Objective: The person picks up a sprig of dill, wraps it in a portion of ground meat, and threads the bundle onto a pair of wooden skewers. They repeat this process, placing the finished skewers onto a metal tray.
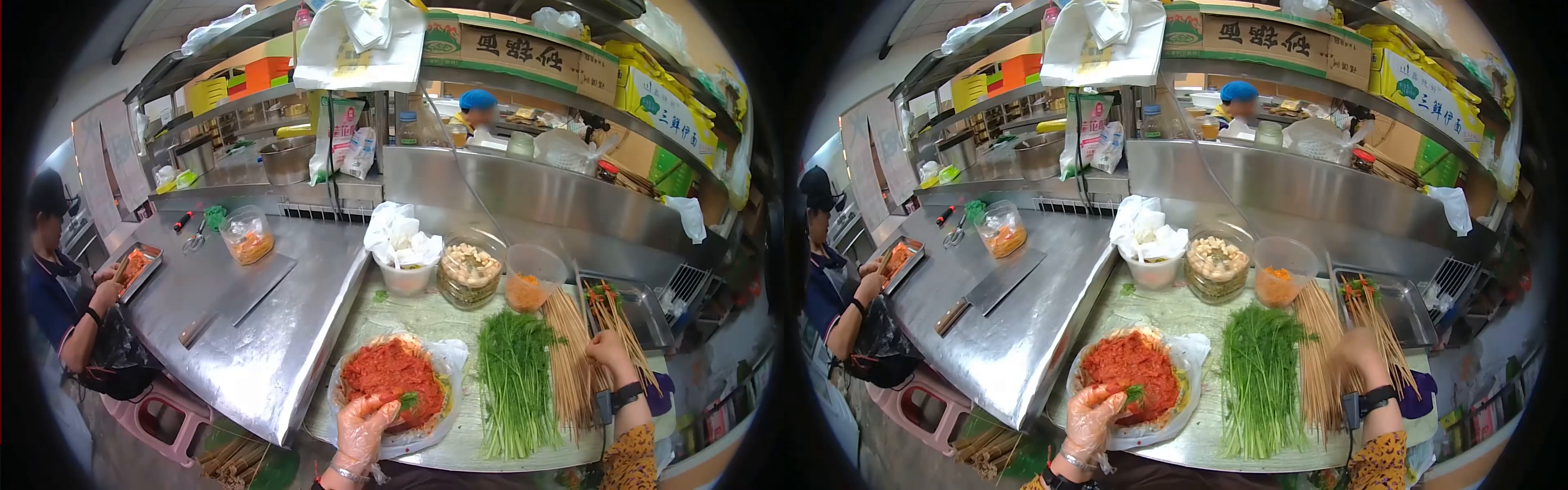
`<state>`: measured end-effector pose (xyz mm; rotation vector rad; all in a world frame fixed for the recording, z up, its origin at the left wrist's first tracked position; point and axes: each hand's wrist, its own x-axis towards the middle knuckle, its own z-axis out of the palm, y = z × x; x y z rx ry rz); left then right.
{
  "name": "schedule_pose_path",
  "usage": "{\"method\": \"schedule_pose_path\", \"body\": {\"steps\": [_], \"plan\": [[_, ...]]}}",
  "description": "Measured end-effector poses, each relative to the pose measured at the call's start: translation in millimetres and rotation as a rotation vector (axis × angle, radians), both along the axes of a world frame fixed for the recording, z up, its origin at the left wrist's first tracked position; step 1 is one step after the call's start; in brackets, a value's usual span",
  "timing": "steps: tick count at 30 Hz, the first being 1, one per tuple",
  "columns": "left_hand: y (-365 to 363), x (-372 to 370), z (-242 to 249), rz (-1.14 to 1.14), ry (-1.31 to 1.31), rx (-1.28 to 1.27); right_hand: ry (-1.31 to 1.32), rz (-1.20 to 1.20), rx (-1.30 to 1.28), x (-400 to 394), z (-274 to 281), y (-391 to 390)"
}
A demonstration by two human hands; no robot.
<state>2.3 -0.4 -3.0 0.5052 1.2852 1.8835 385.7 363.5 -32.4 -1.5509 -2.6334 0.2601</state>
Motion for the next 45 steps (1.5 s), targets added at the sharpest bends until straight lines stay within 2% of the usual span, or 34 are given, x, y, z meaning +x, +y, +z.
{"method": "schedule_pose_path", "body": {"steps": [2, 3, 4, 6, 7, 9, 13, 16, 19, 21, 26, 28, 32, 33, 34, 36, 38, 40, 45], "plan": [[1, 0, 3, 0.03, -0.153, 0.069, 0.535, -0.262, -0.144, -15, 52, -34], [2, 0, 3, 0.029, -0.153, 0.067, 0.647, -0.229, -0.211, -12, 62, -40], [3, 0, 3, 0.034, -0.197, 0.096, 0.646, -0.229, -0.212, -15, 77, -52], [7, -2, 0, 0.047, -0.241, 0.123, 1.205, -0.183, -0.359, -39, 107, -87], [11, -2, -2, 0.071, -0.287, 0.154, 1.2, -0.182, -0.367, -52, 110, -101], [15, 2, 5, 0.072, -0.367, 0.209, 1.6, -0.15, -0.441, -82, 110, -130], [24, 14, 12, 0.021, -0.462, 0.28, 1.729, 0.027, -0.576, -144, 88, -192], [19, 20, 24, 0.022, -0.464, 0.238, 1.74, 0.06, -0.687, -177, 71, -226], [15, 13, 11, 0.049, -0.401, 0.209, 1.836, 0.089, -0.818, -191, 65, -244], [13, 11, 7, 0.053, -0.386, 0.196, 1.808, 0.198, -0.903, -192, 58, -247], [15, 17, 10, 0.053, -0.368, 0.168, 1.693, 0.258, -0.994, -192, 54, -260], [13, 19, 13, 0.055, -0.351, 0.14, 1.513, 0.383, -1.122, -193, 56, -264], [6, 15, 16, 0.013, -0.22, 0.123, 1.388, 0.403, -1.065, -184, 68, -250], [3, 13, 16, -0.032, -0.146, 0.115, 1.498, 0.459, -1.036, -183, 71, -243], [1, 12, 15, -0.08, -0.072, 0.106, 1.5, 0.447, -1.037, -186, 76, -238], [-1, 14, 14, -0.081, -0.075, 0.11, 1.554, 0.343, -0.988, -188, 89, -229], [-2, 12, 13, -0.107, 0.211, -0.001, 1.525, 0.3, -1.016, -194, 85, -218], [-4, 13, 12, -0.119, 0.27, 0.003, 1.515, 0.304, -1.167, -199, 78, -211], [-9, 8, 16, -0.128, 0.46, -0.047, 1.488, 0.285, -1.231, -194, 68, -200]]}}
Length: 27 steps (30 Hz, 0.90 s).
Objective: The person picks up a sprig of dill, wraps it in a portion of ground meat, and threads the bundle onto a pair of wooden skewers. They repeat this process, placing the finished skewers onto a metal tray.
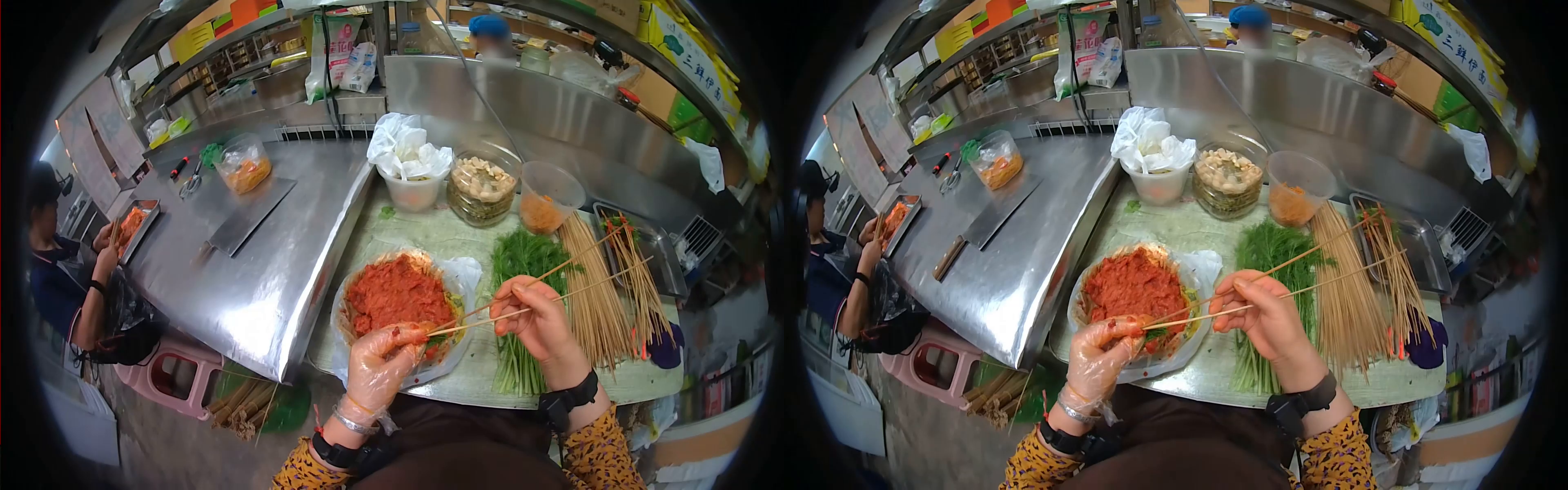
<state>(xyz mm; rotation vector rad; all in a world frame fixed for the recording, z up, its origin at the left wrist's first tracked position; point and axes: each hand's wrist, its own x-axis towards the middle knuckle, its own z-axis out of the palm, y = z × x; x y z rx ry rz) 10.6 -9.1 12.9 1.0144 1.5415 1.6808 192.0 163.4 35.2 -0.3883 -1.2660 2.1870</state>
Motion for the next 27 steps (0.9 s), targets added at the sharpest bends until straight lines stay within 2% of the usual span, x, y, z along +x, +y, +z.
{"method": "schedule_pose_path", "body": {"steps": [2, 6, 8, 12, 14, 17, 21, 23, 27], "plan": [[2, -1, 3, -0.018, 0.106, 0.009, -0.016, 0.001, 0.009, 2, -1, 1], [3, 2, 3, -0.044, 0.016, 0.021, -0.101, -0.02, 0.075, 6, 8, 0], [4, 6, 5, -0.023, -0.179, 0.033, -0.135, -0.028, 0.101, 6, 11, -2], [4, 5, 5, -0.057, -0.265, 0.03, -0.156, -0.08, 0.154, 7, 14, -5], [3, 4, 7, -0.09, -0.542, 0.174, -0.164, -0.093, 0.169, 6, 15, -6], [3, 4, -1, -0.074, -0.608, 0.068, -0.184, -0.103, 0.168, 5, 15, -8], [-1, 2, -2, -0.133, -0.681, 0.067, -0.157, -0.087, 0.142, 2, 12, -6], [0, 2, 0, -0.188, -0.824, 0.093, -0.141, -0.075, 0.132, 1, 12, -5], [0, 2, 1, -0.143, -0.848, 0.108, -0.101, -0.081, 0.118, 4, 11, -5]]}}
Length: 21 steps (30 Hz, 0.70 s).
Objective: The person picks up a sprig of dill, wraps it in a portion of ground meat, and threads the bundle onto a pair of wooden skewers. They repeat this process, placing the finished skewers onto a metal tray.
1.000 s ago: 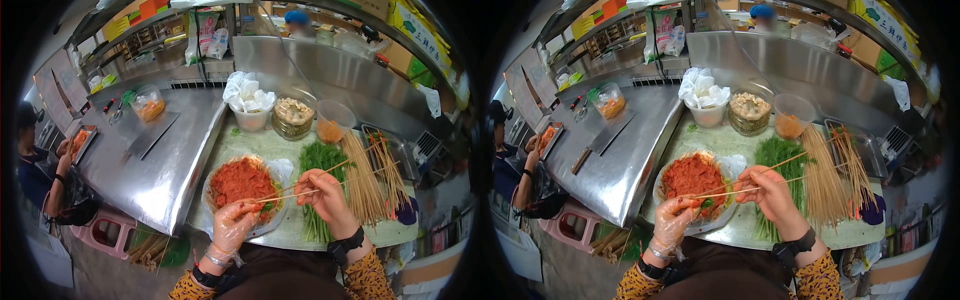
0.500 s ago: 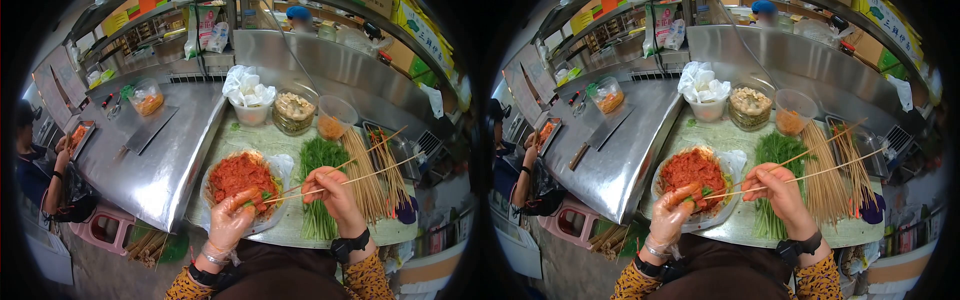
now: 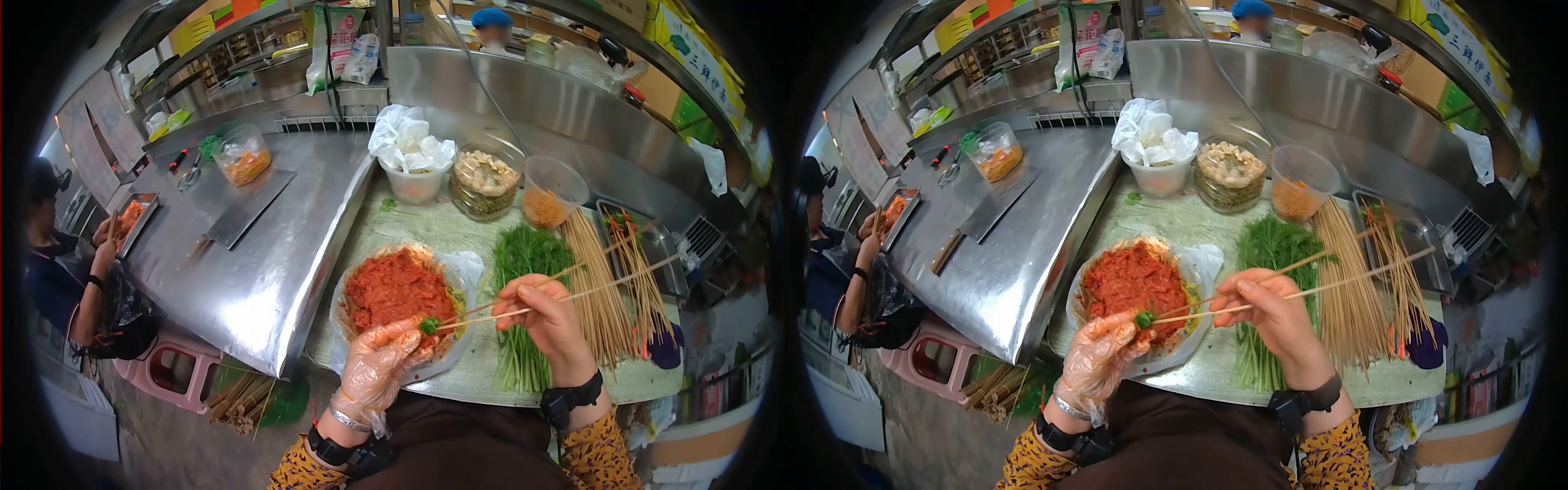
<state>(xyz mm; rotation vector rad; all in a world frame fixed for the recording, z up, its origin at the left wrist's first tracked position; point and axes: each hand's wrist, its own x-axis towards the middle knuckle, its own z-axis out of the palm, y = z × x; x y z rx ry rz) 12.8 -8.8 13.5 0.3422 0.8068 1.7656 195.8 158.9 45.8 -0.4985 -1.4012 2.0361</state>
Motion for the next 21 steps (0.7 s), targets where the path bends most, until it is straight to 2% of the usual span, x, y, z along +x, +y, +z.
{"method": "schedule_pose_path", "body": {"steps": [5, 9, 13, 15, 19, 21], "plan": [[2, -7, -4, 0.157, -0.058, 0.026, 0.142, -0.08, 0.166, 12, -3, -22], [5, -3, -4, 0.185, -0.091, 0.054, 0.069, -0.098, 0.247, 9, -3, -45], [4, -2, -3, 0.21, -0.114, 0.069, 0.109, -0.104, 0.336, 3, -6, -52], [4, -2, -6, 0.213, -0.129, 0.071, 0.11, -0.098, 0.512, 0, -6, -55], [5, -2, -12, 0.225, -0.144, 0.071, 0.078, -0.105, 0.641, -3, -4, -58], [4, -1, -13, 0.235, -0.141, 0.071, 0.034, -0.09, 0.918, -5, -2, -58]]}}
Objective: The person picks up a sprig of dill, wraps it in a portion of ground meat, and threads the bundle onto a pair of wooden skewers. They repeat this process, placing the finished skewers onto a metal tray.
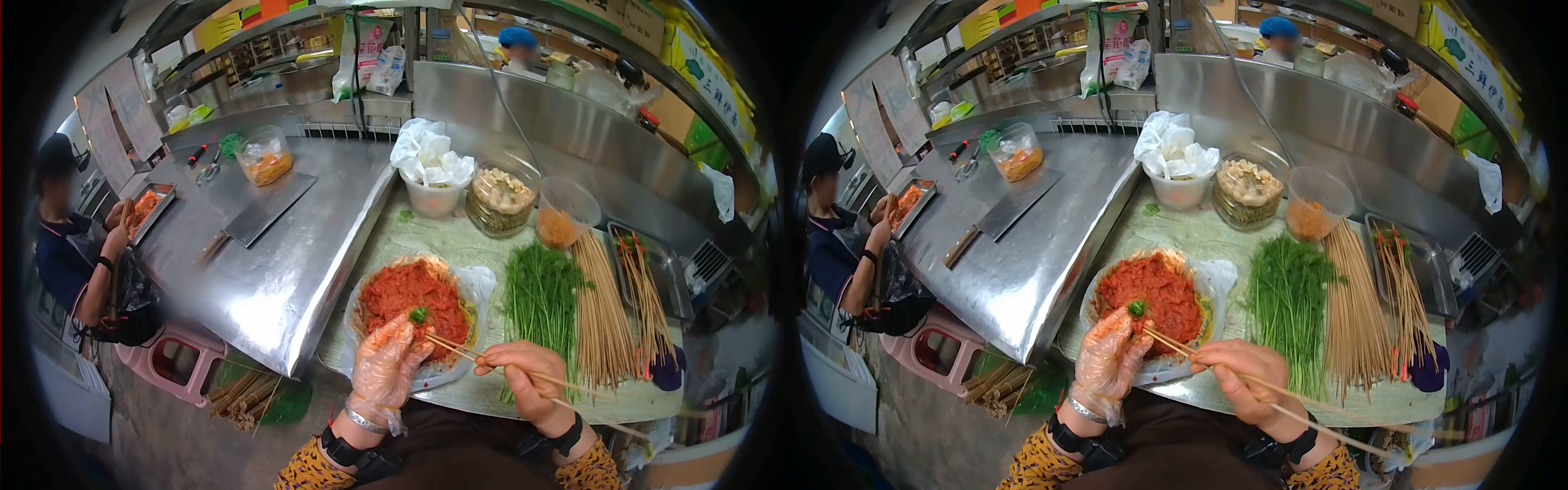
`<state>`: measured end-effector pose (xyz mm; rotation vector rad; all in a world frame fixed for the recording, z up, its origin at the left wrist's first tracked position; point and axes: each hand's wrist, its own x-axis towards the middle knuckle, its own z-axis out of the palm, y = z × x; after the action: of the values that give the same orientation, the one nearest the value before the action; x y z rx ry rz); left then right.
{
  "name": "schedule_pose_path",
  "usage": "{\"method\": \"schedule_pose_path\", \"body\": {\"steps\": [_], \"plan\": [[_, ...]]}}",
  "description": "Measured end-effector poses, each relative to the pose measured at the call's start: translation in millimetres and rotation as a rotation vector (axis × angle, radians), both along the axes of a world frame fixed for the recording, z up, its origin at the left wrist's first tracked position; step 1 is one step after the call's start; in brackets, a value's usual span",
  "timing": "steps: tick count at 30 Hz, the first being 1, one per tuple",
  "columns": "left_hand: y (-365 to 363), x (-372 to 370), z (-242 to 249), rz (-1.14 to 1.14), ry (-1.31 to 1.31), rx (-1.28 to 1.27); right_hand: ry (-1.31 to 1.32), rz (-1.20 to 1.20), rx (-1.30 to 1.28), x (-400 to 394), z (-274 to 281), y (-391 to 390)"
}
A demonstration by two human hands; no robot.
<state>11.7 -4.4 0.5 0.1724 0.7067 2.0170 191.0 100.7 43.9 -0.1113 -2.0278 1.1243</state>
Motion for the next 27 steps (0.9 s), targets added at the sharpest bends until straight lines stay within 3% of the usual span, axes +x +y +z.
{"method": "schedule_pose_path", "body": {"steps": [1, 4, 8, 23, 27], "plan": [[0, 0, 1, 0.014, 0.021, 0.004, 0.0, 0.001, 0.003, -1, 1, -1], [4, 3, 5, 0.069, 0.089, -0.034, -0.038, -0.032, 0.337, -7, 8, -5], [6, 4, 3, 0.166, 0.174, -0.075, -0.018, -0.056, 0.469, -16, 3, -8], [7, -4, -13, 0.256, 0.305, -0.141, 0.076, -0.068, 0.335, -46, -24, -11], [10, -5, -17, 0.24, 0.331, -0.156, 0.049, -0.055, 0.153, -49, -32, -12]]}}
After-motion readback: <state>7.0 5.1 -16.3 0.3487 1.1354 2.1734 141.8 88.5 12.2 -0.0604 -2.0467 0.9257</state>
